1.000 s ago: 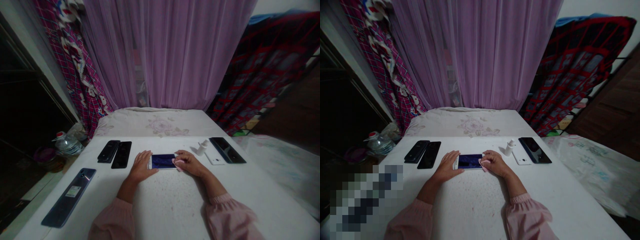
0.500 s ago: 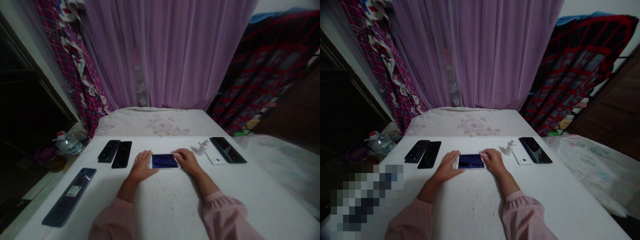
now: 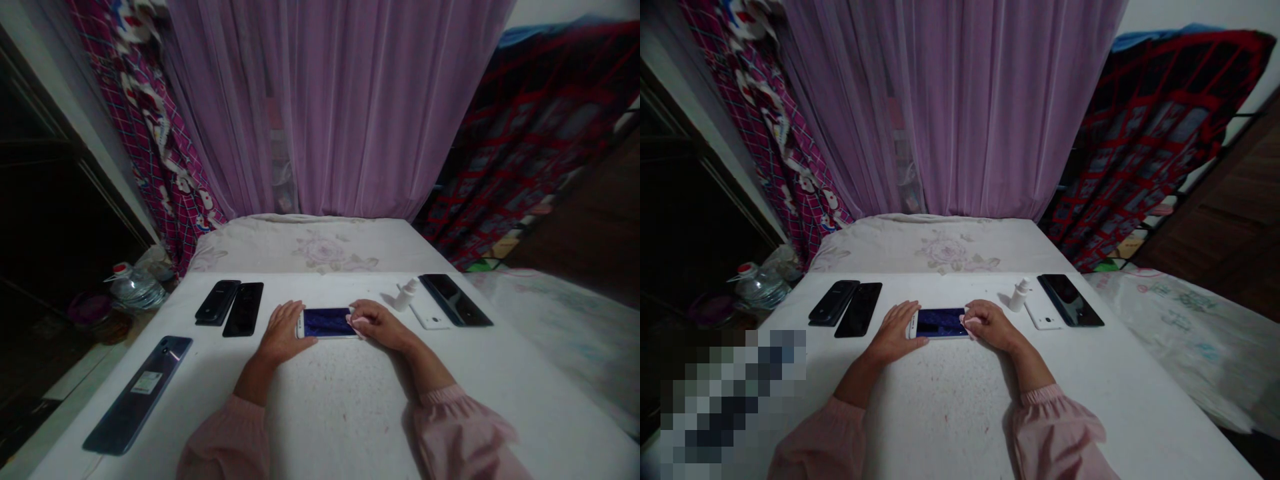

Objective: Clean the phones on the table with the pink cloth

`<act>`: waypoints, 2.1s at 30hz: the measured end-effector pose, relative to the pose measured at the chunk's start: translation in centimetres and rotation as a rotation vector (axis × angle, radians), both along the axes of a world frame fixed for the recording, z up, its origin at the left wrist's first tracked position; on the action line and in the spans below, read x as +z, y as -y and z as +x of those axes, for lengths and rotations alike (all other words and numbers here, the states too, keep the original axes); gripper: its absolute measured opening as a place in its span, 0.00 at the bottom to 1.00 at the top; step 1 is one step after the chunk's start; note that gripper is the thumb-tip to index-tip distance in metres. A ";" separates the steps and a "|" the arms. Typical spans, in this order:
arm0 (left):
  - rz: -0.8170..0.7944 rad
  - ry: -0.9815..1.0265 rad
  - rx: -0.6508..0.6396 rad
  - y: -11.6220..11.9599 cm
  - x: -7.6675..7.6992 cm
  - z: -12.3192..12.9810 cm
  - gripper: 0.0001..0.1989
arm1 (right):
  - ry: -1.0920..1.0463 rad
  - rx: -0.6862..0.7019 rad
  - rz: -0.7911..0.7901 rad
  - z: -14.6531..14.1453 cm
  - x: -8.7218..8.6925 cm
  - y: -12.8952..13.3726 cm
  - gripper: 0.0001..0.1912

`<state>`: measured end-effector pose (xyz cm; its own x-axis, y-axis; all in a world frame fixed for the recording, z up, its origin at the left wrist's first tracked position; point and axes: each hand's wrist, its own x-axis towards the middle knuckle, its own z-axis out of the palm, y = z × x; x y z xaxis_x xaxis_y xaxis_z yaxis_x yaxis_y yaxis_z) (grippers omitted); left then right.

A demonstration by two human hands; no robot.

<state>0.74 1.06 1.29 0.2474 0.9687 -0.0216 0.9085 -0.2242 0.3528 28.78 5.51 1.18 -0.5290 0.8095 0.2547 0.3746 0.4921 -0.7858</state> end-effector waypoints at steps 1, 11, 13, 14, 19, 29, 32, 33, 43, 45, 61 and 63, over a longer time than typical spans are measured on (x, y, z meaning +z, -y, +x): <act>0.004 0.000 0.001 0.0 -0.1 0.0 0.39 | 0.014 0.025 -0.032 0.3 0.1 0.1 0.12; 0.028 0.004 -0.010 -0.1 -0.6 -0.3 0.40 | 0.051 0.061 -0.194 0.9 0.5 0.4 0.13; 0.031 0.010 -0.012 -0.2 -0.7 -0.4 0.40 | 0.020 0.019 -0.155 0.6 0.1 0.3 0.13; 0.031 0.011 -0.015 -0.2 -0.7 -0.4 0.40 | 0.002 -0.008 -0.127 0.5 -0.1 0.2 0.13; 0.029 0.004 -0.013 -0.2 -0.7 -0.3 0.40 | -0.049 -0.139 -0.003 -0.2 -1.2 -0.1 0.10; 0.037 0.022 -0.003 -0.1 -0.5 -0.1 0.39 | 0.079 -0.392 0.087 -1.9 -0.9 0.0 0.11; 0.040 0.033 -0.006 -0.1 -0.6 -0.2 0.39 | 0.095 -0.422 0.084 -2.1 -0.8 0.1 0.11; 0.040 0.036 -0.008 -0.1 -0.7 -0.2 0.39 | 0.100 -0.425 0.077 -2.1 -0.8 0.2 0.11; 0.034 0.020 -0.012 -0.2 -0.6 -0.2 0.40 | 0.076 -0.176 -0.075 -1.3 -0.1 0.5 0.07; 0.033 0.020 -0.011 -0.2 -0.6 -0.2 0.40 | 0.084 -0.095 -0.137 -1.0 0.4 0.7 0.04; 0.002 -0.001 -0.005 -0.1 -0.2 -0.1 0.40 | 0.247 -0.363 0.065 -2.7 0.2 0.7 0.06; 0.006 0.002 -0.005 -0.1 -0.2 -0.1 0.40 | 0.240 -0.408 0.085 -2.9 -0.1 0.6 0.08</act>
<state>0.66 1.13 1.12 0.2523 0.9675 -0.0156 0.9066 -0.2307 0.3534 25.91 4.87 1.12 -0.2243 0.9449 0.2384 0.7168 0.3257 -0.6166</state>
